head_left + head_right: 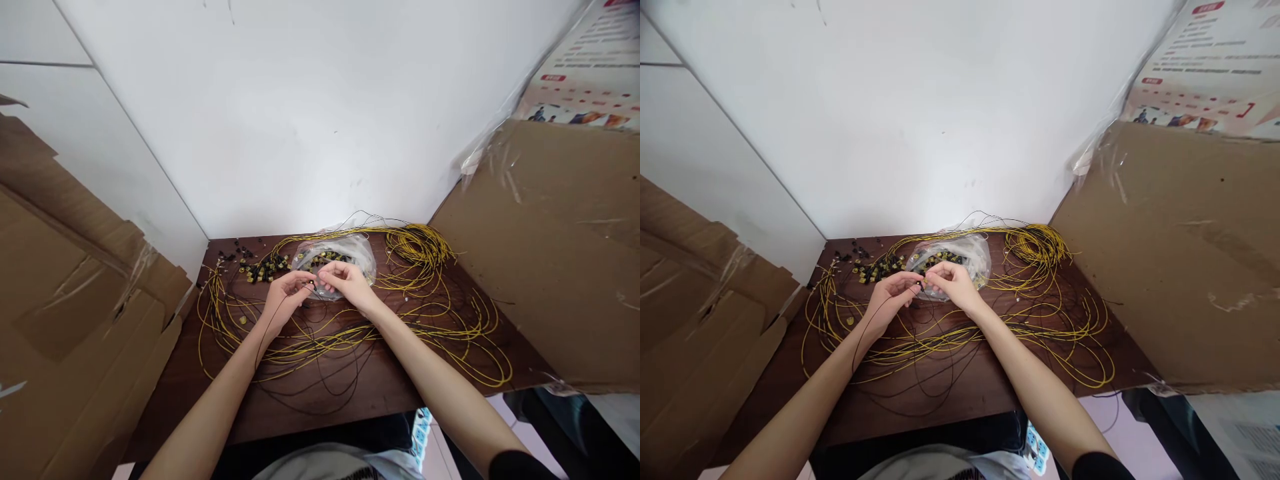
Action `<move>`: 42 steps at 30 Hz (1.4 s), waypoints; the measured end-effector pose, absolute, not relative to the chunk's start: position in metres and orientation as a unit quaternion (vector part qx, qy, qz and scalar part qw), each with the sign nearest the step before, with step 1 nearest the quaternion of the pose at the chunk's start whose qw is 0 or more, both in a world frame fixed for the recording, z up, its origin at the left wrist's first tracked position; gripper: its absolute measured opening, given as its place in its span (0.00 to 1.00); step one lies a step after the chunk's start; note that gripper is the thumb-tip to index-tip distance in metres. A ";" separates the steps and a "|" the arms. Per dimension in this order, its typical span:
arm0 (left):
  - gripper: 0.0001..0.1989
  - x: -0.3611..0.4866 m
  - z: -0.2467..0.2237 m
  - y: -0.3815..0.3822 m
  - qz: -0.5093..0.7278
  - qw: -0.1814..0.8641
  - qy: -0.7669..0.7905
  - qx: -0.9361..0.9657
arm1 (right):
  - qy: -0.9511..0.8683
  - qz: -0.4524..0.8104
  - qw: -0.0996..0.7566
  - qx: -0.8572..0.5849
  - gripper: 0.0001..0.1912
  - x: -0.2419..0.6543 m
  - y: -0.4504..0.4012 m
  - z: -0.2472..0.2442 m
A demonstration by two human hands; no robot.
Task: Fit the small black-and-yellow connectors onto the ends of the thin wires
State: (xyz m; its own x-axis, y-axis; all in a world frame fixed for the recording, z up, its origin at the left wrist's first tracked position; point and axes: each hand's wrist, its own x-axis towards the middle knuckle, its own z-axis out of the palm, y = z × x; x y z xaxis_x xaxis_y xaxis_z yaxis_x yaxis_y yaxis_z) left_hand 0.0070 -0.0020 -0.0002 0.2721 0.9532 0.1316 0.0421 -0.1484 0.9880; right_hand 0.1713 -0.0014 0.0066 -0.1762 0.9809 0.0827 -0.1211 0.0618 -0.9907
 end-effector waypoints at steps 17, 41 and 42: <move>0.11 0.007 0.003 -0.003 0.481 0.530 0.404 0.570 | -0.502 0.415 0.593 -0.474 0.14 0.193 0.010 0.005; 0.12 0.002 0.001 0.002 0.520 0.489 0.430 0.552 | -0.825 0.111 0.278 -0.480 0.13 0.195 0.006 -0.008; 0.12 0.002 0.001 0.002 0.522 0.489 0.429 0.552 | -0.825 0.113 0.277 -0.480 0.12 0.195 0.006 -0.008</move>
